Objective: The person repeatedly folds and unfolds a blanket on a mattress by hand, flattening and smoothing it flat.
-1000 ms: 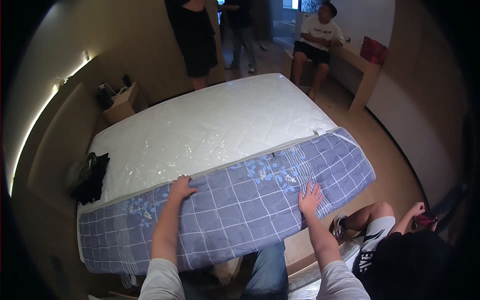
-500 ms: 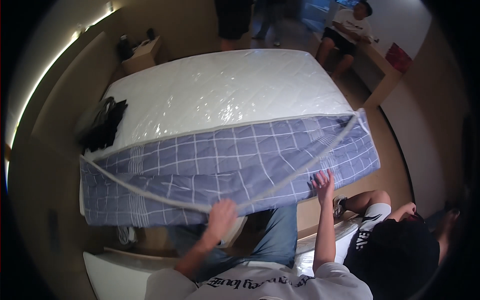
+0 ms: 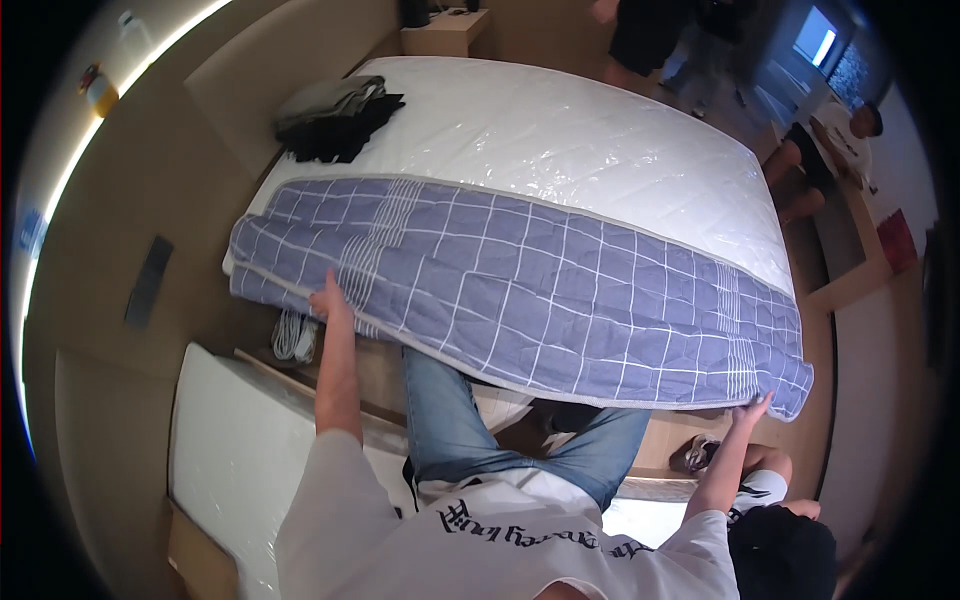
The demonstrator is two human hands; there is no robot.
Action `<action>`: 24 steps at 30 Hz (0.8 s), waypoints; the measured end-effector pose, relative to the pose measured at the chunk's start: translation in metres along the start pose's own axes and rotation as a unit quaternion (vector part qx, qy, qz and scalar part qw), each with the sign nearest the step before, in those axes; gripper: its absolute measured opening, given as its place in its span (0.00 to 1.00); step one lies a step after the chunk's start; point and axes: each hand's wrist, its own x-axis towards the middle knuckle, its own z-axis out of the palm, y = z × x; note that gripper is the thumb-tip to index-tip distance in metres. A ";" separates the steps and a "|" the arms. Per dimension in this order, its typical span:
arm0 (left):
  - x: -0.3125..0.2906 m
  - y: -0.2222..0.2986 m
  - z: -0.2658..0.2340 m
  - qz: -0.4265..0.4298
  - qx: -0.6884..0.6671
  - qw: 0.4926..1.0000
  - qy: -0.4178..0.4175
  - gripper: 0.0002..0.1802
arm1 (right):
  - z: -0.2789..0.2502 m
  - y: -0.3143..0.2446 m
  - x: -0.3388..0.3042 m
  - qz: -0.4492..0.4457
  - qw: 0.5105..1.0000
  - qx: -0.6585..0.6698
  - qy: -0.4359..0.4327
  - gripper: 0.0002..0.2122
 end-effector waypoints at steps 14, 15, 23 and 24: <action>0.060 -0.019 -0.156 -0.057 -0.444 0.855 -0.262 0.31 | -0.111 -0.016 -0.029 -0.133 0.987 0.040 0.078 0.21; 0.061 -0.057 -0.181 0.191 -0.306 0.909 -0.208 0.37 | -0.140 -0.017 -0.031 -0.120 0.989 0.043 0.078 0.22; -0.006 -0.144 -0.281 0.206 -0.088 0.975 -0.002 0.42 | -0.220 -0.036 -0.119 -0.011 0.980 0.187 0.071 0.22; 0.004 -0.148 -0.286 0.187 -0.128 0.974 -0.003 0.41 | -0.193 -0.044 -0.134 -0.008 0.972 0.229 0.043 0.22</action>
